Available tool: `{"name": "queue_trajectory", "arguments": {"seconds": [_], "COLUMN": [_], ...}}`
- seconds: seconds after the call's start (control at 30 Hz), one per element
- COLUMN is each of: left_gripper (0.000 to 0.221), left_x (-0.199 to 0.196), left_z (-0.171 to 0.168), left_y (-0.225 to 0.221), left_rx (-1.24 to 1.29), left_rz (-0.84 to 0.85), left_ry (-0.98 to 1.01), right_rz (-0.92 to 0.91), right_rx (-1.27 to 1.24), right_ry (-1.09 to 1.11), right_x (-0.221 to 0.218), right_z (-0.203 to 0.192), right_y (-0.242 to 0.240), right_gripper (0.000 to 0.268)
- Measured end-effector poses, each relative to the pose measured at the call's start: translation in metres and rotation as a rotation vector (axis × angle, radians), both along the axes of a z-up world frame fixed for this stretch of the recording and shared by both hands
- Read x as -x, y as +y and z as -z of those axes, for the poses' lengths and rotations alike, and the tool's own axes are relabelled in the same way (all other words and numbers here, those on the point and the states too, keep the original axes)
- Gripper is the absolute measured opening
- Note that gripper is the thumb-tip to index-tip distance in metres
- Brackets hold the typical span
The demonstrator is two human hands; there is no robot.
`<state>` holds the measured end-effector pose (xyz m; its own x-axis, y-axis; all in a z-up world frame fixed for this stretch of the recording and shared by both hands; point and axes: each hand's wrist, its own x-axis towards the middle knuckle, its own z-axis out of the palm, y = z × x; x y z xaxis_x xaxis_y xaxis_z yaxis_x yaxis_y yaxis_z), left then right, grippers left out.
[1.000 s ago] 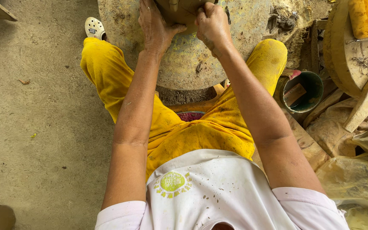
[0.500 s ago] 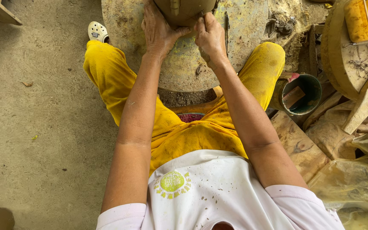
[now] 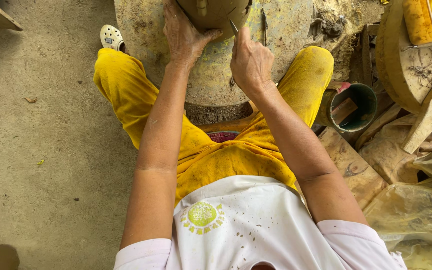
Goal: The person carves decorative shapes and patterns into a clay cylinder on a pottery wheel using a small metal tool. They cut out a star-shaped opening and then carve a series of vertical lines around the exterior of the piece.
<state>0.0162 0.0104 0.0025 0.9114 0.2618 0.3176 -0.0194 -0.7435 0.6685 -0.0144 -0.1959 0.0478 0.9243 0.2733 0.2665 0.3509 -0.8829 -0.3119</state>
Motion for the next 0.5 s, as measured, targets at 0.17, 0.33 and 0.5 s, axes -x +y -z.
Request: {"name": "queue_trajectory", "arguments": {"seconds": [0.17,0.33,0.5], "left_gripper": [0.142,0.14,0.138], "left_x": [-0.0027,-0.0019,-0.0005], "left_z": [0.0061,0.0099,0.0071], "left_y": [-0.0016,-0.0019,-0.0055], "left_rx": [-0.023,-0.083,0.004], "left_rz": [-0.012,-0.029,-0.032], "left_ry": [-0.049,-0.067,-0.032], "right_rz": [-0.014,-0.028,-0.037], "right_rx": [-0.009,0.042,0.067], "right_ry": [-0.073,-0.112,-0.143], "right_x": [-0.0023,-0.0036,-0.0043], "right_z": [-0.0005,-0.0017,-0.0024], "right_y": [0.0021,0.0032,0.0042], "right_gripper": [0.021,0.02,0.014]}}
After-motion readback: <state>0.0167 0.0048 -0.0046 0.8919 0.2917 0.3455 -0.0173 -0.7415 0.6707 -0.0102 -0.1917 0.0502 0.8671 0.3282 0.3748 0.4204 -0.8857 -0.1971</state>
